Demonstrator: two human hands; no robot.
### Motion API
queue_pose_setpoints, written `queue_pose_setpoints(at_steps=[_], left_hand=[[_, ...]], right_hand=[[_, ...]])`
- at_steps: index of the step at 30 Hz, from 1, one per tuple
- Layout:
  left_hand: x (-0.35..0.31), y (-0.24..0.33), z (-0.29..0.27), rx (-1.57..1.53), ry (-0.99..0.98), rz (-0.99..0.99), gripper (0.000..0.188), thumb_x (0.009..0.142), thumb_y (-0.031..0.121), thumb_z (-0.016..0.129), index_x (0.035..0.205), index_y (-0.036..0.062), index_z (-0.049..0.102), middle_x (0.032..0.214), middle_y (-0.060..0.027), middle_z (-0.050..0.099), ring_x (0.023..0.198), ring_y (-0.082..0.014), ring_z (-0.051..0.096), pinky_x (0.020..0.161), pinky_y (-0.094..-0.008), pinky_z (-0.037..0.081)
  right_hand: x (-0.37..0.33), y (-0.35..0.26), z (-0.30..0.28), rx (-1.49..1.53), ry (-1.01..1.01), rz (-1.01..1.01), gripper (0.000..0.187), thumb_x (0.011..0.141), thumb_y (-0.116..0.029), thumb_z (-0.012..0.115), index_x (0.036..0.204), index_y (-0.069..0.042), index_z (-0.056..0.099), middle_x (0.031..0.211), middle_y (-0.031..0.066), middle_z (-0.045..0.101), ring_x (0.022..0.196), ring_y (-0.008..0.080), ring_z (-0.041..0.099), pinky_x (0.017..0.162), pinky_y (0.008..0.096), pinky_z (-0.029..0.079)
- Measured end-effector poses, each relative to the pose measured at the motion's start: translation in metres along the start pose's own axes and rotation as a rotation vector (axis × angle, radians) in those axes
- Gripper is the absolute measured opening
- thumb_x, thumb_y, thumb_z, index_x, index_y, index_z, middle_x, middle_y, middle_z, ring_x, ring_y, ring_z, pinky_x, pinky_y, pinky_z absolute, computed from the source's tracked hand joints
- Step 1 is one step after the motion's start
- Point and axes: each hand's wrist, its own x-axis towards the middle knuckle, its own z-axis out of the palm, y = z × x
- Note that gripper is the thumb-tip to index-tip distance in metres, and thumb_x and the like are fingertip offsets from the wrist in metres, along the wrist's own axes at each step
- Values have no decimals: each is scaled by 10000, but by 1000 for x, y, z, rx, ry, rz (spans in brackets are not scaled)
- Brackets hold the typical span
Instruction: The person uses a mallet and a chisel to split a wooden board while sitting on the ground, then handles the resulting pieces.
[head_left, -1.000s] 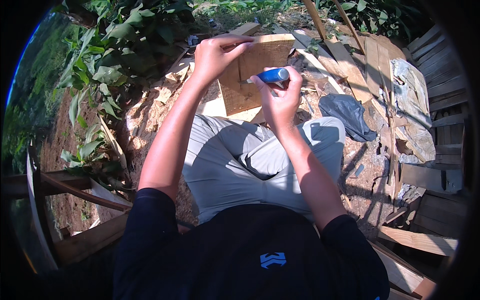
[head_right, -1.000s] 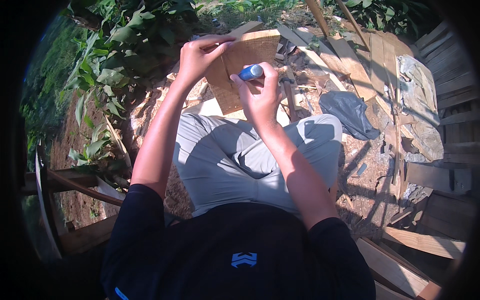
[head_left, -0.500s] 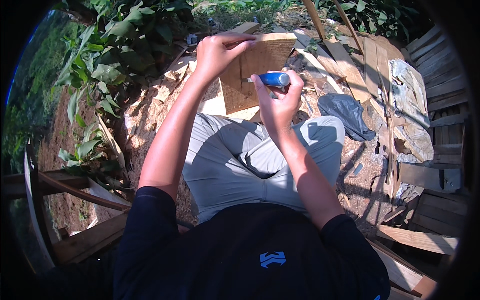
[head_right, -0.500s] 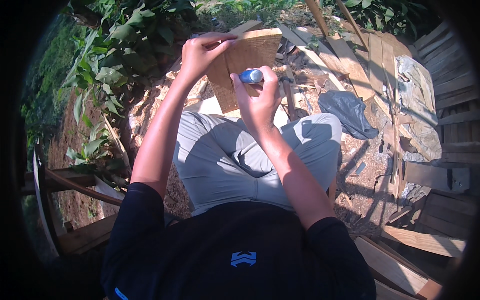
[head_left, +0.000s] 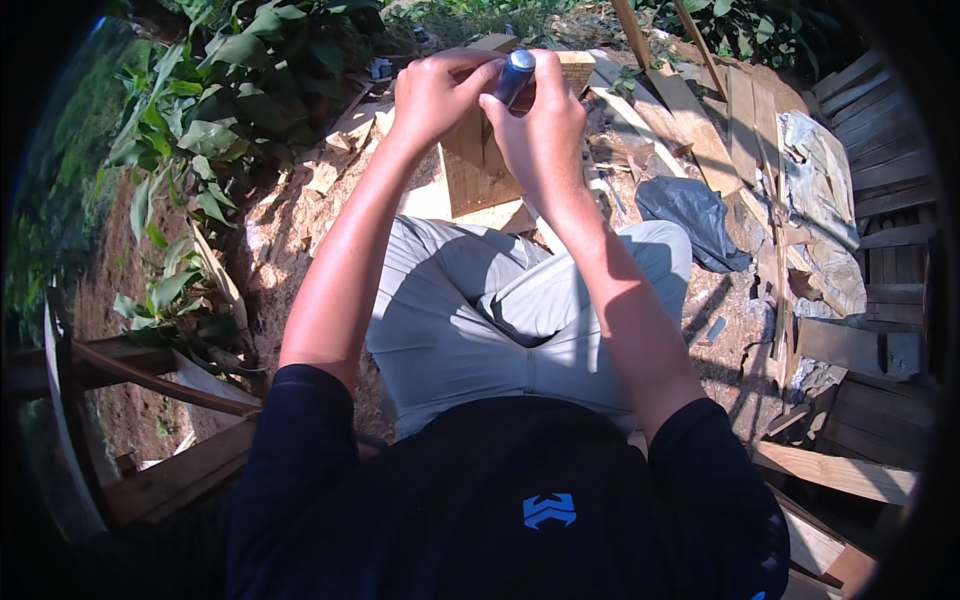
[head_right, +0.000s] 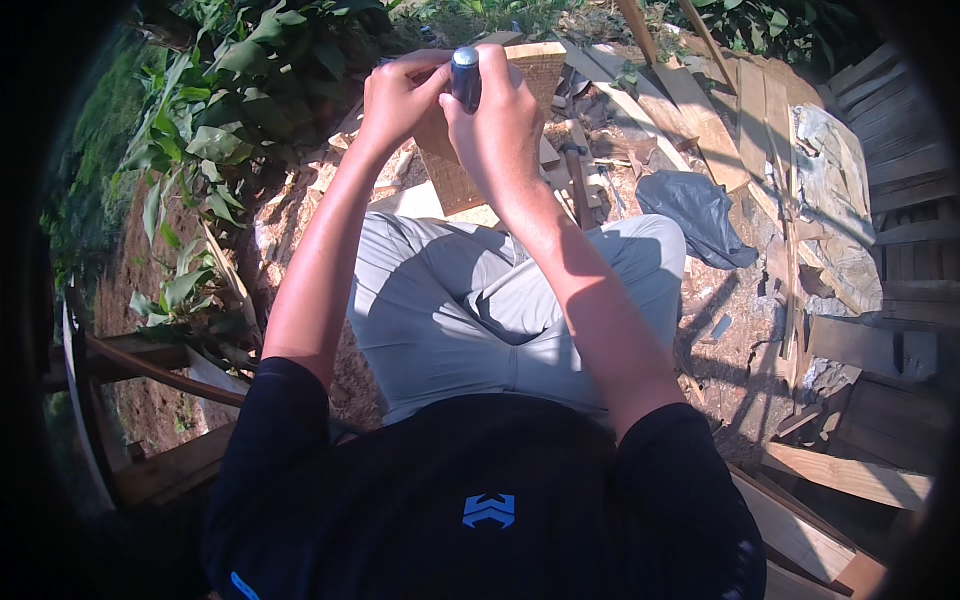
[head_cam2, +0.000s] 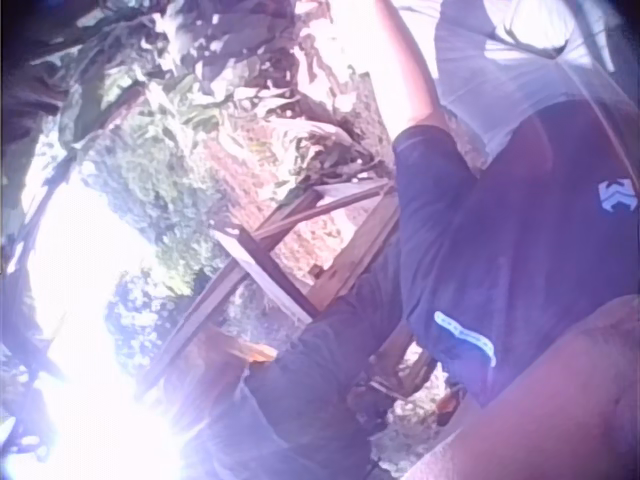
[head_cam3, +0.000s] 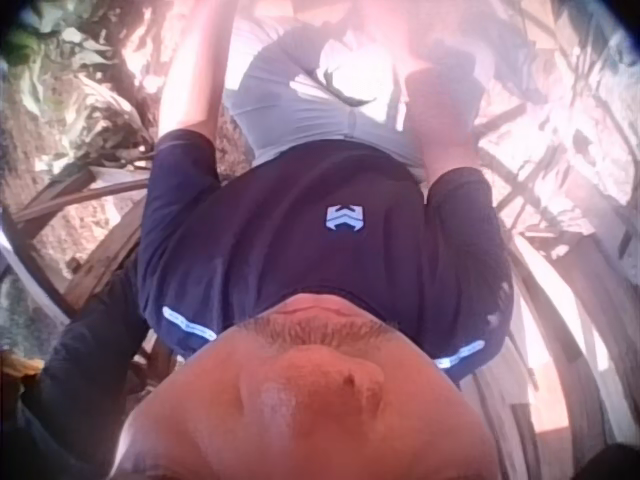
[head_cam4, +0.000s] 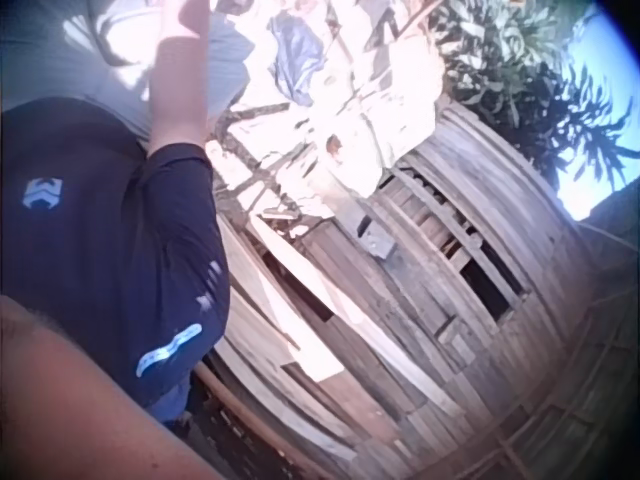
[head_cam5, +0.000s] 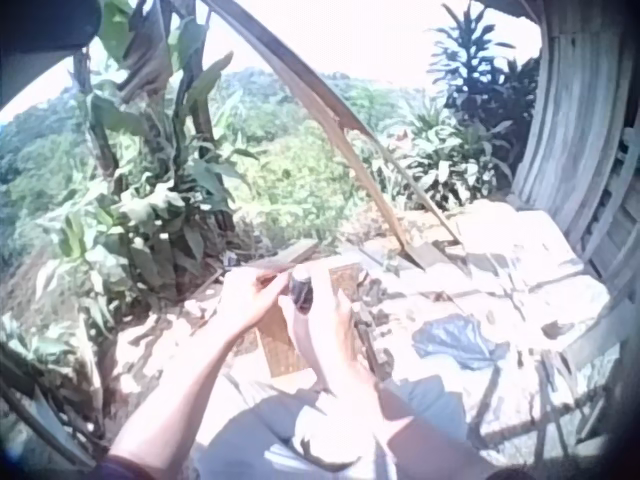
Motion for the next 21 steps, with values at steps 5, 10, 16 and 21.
queue_pose_setpoints(at_steps=[5, 10, 16, 21], left_hand=[[9, -25, -5, -388, -86, 53, 415, 1031, 383, 504, 1106, 57, 750, 1166, -109, 738, 1089, -232, 687, 947, -344, 510], [9, -17, -10, -290, -120, 159, 391, 935, 427, 596, 1080, 105, 766, 1106, -74, 755, 1029, -259, 717, 898, -351, 533], [4, 14, -32, -38, -254, 86, 491, 802, 508, 768, 1106, 122, 760, 999, -133, 757, 933, -256, 736, 826, -359, 541], [0, 4, -13, -203, -194, -23, 420, 847, 417, 785, 1088, 74, 757, 893, -74, 755, 770, -152, 708, 717, -313, 543]], right_hand=[[-10, 0, 2, 34, 24, 8, 440, 763, -73, 841, 1089, -58, 547, 877, 143, 687, 811, 306, 716, 686, 397, 558], [-3, 8, 1, 100, -23, 99, 399, 748, -73, 839, 1035, -56, 562, 887, 172, 673, 833, 366, 701, 683, 447, 544], [5, 14, 8, 103, 21, 16, 315, 753, -10, 796, 995, -36, 596, 902, 162, 721, 870, 326, 736, 715, 402, 578], [-2, 22, 14, 114, 86, -40, 293, 778, -8, 774, 1018, -35, 609, 930, 163, 699, 838, 332, 728, 707, 384, 587]])
